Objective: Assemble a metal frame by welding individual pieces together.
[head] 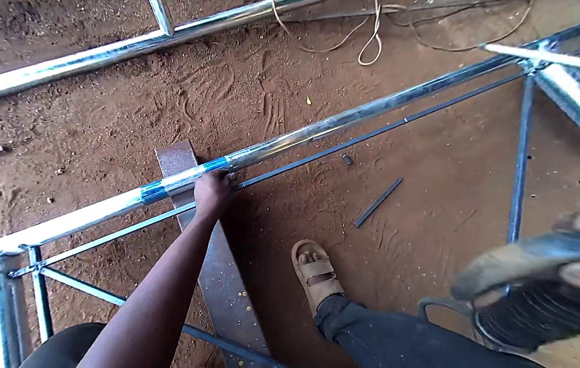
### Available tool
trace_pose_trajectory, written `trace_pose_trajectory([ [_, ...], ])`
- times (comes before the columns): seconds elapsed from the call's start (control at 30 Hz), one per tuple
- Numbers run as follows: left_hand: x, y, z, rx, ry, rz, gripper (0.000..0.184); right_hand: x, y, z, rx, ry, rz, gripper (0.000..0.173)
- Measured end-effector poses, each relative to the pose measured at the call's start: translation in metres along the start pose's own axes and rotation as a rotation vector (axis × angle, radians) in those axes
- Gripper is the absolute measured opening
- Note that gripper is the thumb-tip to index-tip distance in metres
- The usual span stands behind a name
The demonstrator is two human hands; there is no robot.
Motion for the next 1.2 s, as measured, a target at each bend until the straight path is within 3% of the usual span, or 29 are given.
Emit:
trace_pose_trajectory([
  [0.07,0.007,-0.015,0.004,0.063,0.108,0.017,0.034,-0.026,0.004,0.026,0.0,0.091,-0.013,0.028],
  [0.17,0.016,-0.026,0.013,0.131,0.215,-0.032,0.039,-0.038,-0.013,0.066,-0.203,0.112,-0.053,0.063],
  [0.23,0.017,-0.027,0.015,0.195,0.248,-0.073,0.039,-0.049,-0.034,0.083,-0.188,0.108,-0.072,0.067],
  [0.37,0.013,-0.026,0.015,0.245,0.284,-0.163,0.034,-0.092,-0.07,0.095,-0.088,0.053,-0.019,0.067],
  [0.5,0.008,-0.03,0.02,0.273,0.282,-0.191,0.033,-0.118,-0.078,0.1,-0.041,-0.026,0.065,0.068],
  [0.63,0.01,-0.034,0.023,0.31,0.239,-0.195,0.033,-0.111,-0.08,0.107,-0.051,-0.003,0.086,0.067],
  [0.77,0.008,-0.038,0.023,0.311,0.22,-0.173,0.033,-0.103,-0.08,0.108,-0.045,0.131,0.022,0.067],
  [0.97,0.011,-0.044,0.025,0.32,0.165,-0.144,0.036,-0.104,-0.09,0.108,0.176,0.244,0.117,0.051],
  [1.2,0.011,-0.044,0.023,0.338,0.111,-0.063,0.037,-0.095,-0.099,0.111,0.145,0.34,0.144,0.032],
])
Point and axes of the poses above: each hand's wrist, its own z-axis towards the middle knuckle, its own y-axis out of the back of the hand, x = y × z, the point moved 10 cm from there along z, towards the middle knuckle, and after that the axes turned 11 degrees about -y, right-handed, at the moved point
